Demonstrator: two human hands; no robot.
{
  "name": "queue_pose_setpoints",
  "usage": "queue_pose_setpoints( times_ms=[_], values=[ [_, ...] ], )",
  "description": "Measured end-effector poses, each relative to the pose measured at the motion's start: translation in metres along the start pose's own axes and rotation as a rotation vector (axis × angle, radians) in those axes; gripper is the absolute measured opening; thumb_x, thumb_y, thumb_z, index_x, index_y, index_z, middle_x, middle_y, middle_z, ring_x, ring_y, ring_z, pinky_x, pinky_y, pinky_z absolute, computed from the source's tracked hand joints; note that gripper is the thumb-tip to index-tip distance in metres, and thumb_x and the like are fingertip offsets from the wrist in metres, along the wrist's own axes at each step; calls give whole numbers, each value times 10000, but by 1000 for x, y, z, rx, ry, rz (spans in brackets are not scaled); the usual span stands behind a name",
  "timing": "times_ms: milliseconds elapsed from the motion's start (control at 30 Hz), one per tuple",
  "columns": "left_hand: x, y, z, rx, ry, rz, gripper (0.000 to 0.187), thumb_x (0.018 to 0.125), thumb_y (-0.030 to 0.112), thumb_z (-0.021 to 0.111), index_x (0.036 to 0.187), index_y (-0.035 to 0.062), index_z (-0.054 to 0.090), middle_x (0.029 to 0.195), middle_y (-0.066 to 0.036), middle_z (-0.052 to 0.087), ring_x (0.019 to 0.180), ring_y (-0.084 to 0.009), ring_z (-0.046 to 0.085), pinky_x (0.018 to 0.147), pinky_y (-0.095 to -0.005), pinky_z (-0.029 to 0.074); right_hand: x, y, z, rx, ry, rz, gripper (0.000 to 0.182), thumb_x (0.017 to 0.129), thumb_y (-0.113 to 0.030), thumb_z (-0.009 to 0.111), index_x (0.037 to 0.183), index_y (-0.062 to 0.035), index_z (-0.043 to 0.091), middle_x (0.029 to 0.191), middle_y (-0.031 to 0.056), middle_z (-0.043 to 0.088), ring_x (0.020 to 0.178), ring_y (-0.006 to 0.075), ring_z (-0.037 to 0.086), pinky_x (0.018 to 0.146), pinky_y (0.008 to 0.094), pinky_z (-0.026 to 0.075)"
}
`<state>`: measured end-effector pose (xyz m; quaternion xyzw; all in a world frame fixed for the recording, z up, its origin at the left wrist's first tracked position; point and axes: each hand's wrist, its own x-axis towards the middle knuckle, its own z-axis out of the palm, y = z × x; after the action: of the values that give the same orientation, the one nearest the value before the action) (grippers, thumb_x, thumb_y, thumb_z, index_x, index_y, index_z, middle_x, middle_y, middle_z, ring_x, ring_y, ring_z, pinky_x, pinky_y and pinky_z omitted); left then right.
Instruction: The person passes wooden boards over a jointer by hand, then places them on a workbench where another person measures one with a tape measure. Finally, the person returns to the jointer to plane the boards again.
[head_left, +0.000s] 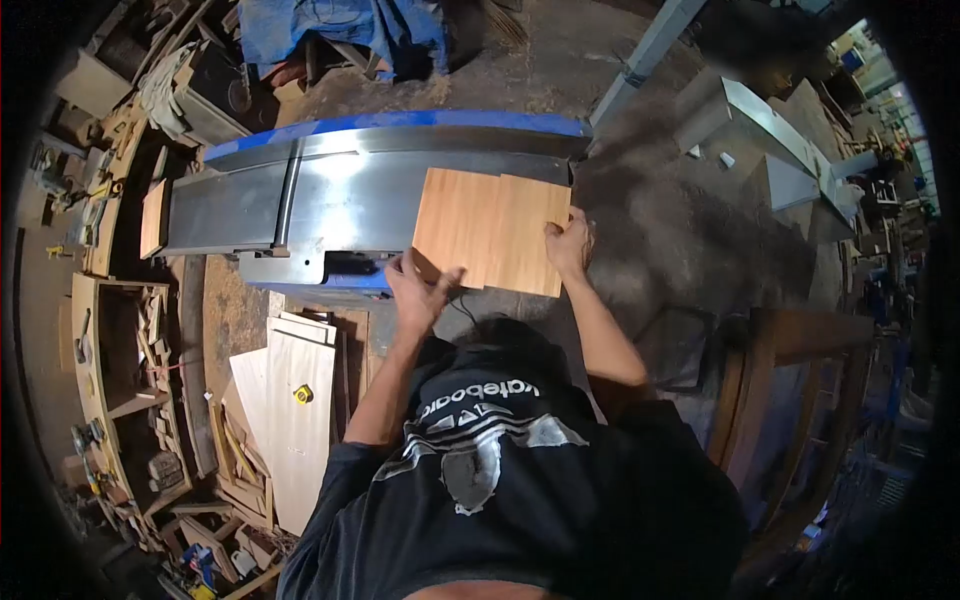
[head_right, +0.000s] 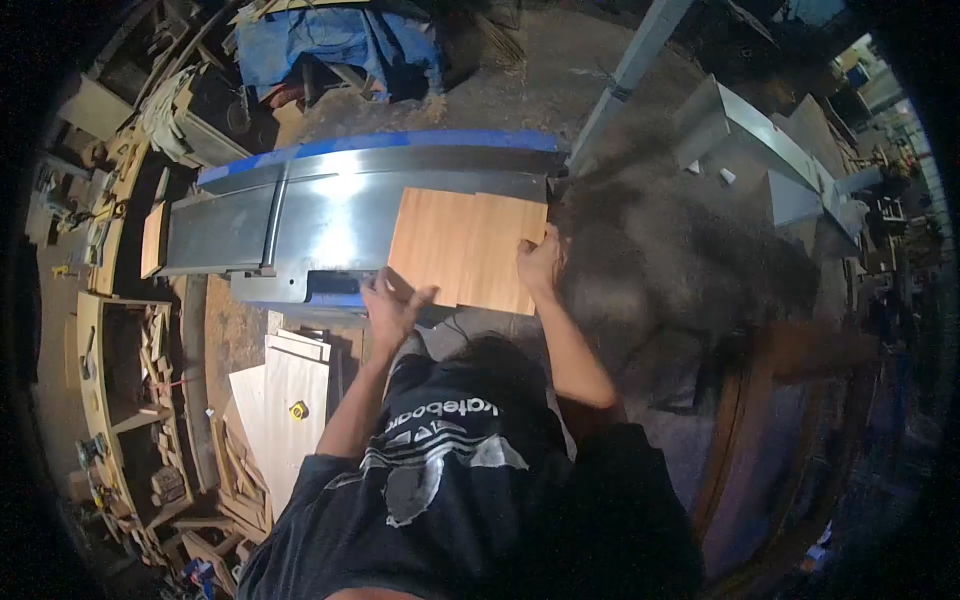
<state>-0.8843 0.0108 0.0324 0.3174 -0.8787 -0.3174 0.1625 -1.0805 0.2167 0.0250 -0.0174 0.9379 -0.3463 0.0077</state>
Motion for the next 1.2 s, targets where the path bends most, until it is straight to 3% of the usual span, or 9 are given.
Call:
queue_pose_setpoints(
  times_ms=[33,200,300,400,467,567,700,933,1200],
  values=[
    [-3,10,-4,45,-99,5,1139,676,545,880,1424,-120,337,1316,-330,405,1219,-469,410,1029,-532,396,8,-4,1,3,0,-9,517,800,-226,749,1254,-14,623,1197,239,636,1170,391,579,995,460,477],
    [15,23,-9,144,-203,-4,1141,640,576,872,1412,-87,356,1358,-330,403,1186,-466,420,1013,-528,386,11,-21,-7,-98,-24,34,557,814,-249,764,1285,-6,592,1222,245,623,1191,396,570,1014,455,470],
    [26,28,-6,296,-148,200,1071,608,592,862,1395,-3,443,1390,-292,417,1232,-456,403,1040,-534,361,22,-21,2,-108,-12,-43,556,822,-258,760,1298,-26,589,1218,245,624,1191,397,568,1023,457,463],
    [40,30,-9,266,-259,396,1075,596,607,855,1389,-2,462,1438,-290,388,1285,-470,373,1088,-550,325,23,-34,-8,-71,-92,27,535,830,-268,758,1290,-46,601,1202,245,627,1196,393,566,1024,464,455],
    [45,29,1,222,-259,464,1081,583,615,855,1420,52,466,1495,-259,347,1359,-503,308,1103,-635,295,18,-27,2,-106,-20,1,525,838,-274,751,1290,-49,606,1196,241,625,1189,400,564,1017,473,453],
    [48,51,2,471,-322,531,995,604,653,823,1430,202,502,1528,-182,344,1416,-532,239,1000,-811,267,10,-24,8,-168,39,-41,519,862,-289,730,1308,-53,607,1196,226,617,1172,409,558,1009,484,447],
    [50,38,11,450,-324,604,954,618,657,808,1417,224,517,1534,-142,360,1407,-522,265,991,-807,275,4,-20,15,-173,29,-36,536,909,-307,647,1366,-38,578,1211,226,576,1194,414,497,1046,510,396],
    [72,36,16,479,-285,723,888,649,735,730,1363,235,564,1490,-82,416,1377,-465,321,952,-728,327,17,-15,18,-166,58,-95,502,919,-292,648,1344,-28,601,1208,222,561,1164,409,500,1030,492,405],
    [79,34,29,478,-244,755,893,669,780,671,1372,240,575,1512,-85,432,1366,-461,352,951,-723,319,20,-16,28,-263,170,-189,402,914,-243,673,1306,-155,660,1197,168,525,1149,376,462,923,466,478]
  ],
)
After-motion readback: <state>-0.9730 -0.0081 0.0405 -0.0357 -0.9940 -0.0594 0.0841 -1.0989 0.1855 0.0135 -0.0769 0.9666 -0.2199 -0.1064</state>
